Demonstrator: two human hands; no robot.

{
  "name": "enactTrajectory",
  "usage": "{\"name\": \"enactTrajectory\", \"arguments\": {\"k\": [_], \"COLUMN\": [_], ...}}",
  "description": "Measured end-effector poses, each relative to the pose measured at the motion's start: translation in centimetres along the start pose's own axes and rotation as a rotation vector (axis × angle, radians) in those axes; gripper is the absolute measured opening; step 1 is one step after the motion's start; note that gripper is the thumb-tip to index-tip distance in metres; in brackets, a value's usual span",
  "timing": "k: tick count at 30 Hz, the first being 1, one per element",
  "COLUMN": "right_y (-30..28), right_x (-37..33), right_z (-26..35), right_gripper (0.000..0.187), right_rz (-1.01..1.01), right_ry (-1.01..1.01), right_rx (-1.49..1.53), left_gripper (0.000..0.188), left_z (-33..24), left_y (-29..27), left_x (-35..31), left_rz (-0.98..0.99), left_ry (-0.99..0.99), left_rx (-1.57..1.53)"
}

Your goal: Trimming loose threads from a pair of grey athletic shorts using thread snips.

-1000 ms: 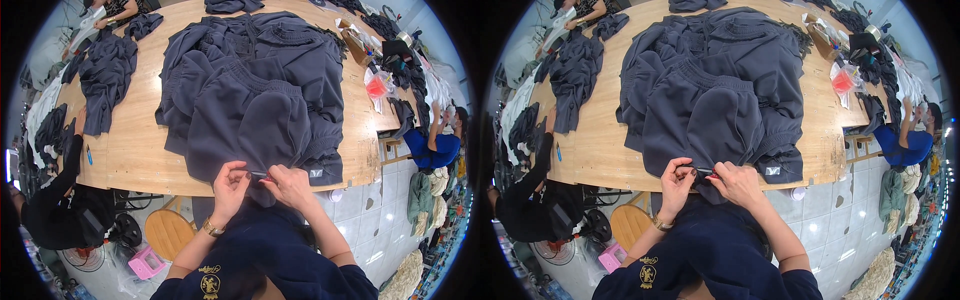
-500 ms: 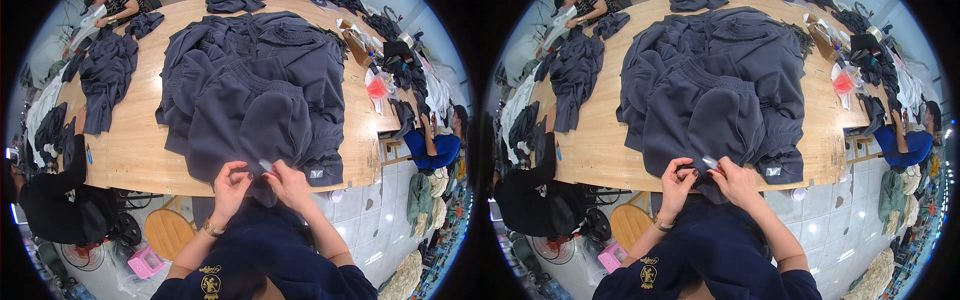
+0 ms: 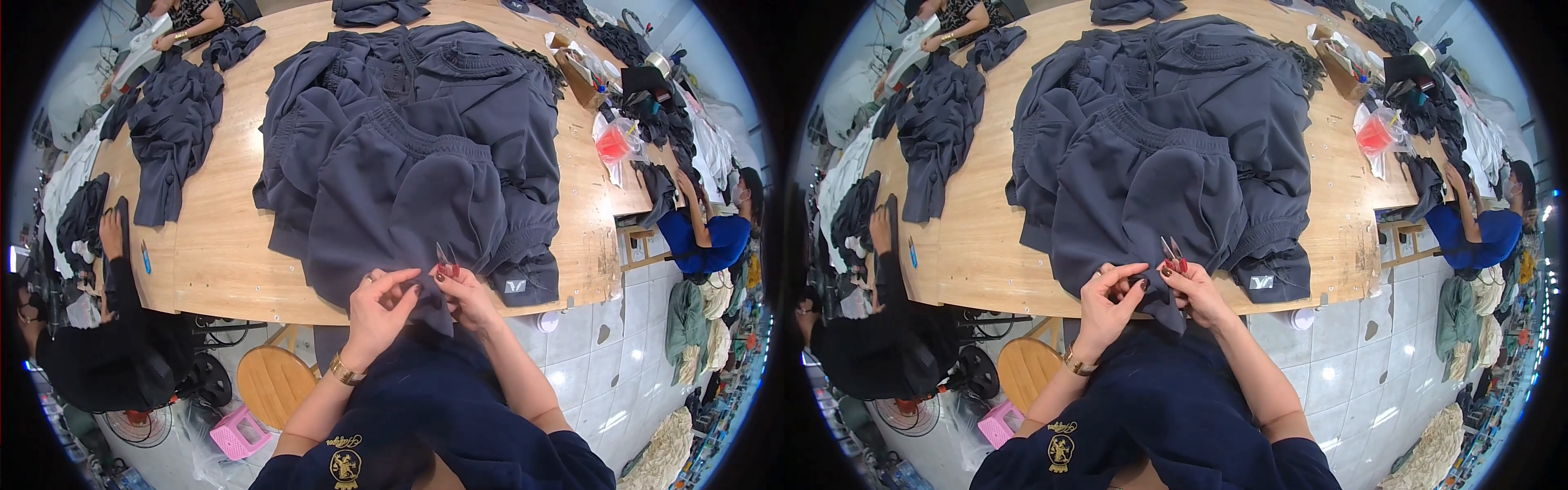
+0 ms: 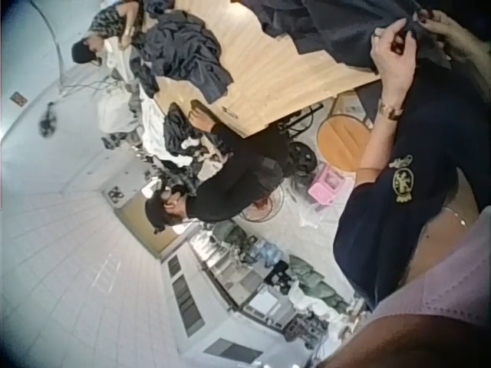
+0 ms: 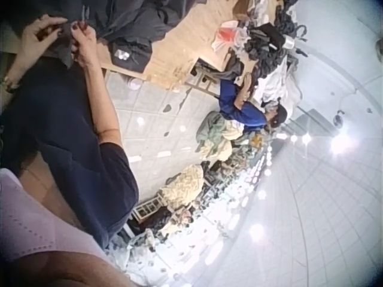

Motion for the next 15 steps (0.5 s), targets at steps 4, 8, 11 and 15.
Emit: {"name": "enactTrajectory", "arguments": {"k": [4, 8, 11, 15], "right_y": [0.2, 0.7, 0.6, 1.4], "right_x": [0.5, 0.8, 1.4, 0.3], "right_z": [-0.2, -0.4, 0.3, 2.8], "right_gripper": [0.013, 0.013, 0.01, 0.01], "right_rz": [0.086, 0.046, -0.133, -0.269], "right_ry": [0.049, 0.056, -0.171, -0.457], "right_rx": [0.149, 0.107, -0.263, -0.51], "left_gripper": [0.024, 0.016, 0.014, 0.014], "left_z": [-1.7, -1.3, -0.6, 0.1], "left_y": [0.0, -0.2, -0.1, -0.2], "left_x": [0.0, 0.0, 0.2, 0.4], "left_rz": [-0.058, -0.063, -0.04, -0.082], "left_ry": [0.199, 0.26, 0.169, 0.085], "left_rx": [0.371, 0.291, 0.173, 0.114]}}
Point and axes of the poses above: each hand's wrist, its own x-axis towards the middle knuckle, its own y-axis out of the palm, z = x × y, the point moved 5 cm from there along x, towards the middle knuckle, and after that the axes turned 5 degrees about y, right-handed, at the moved point
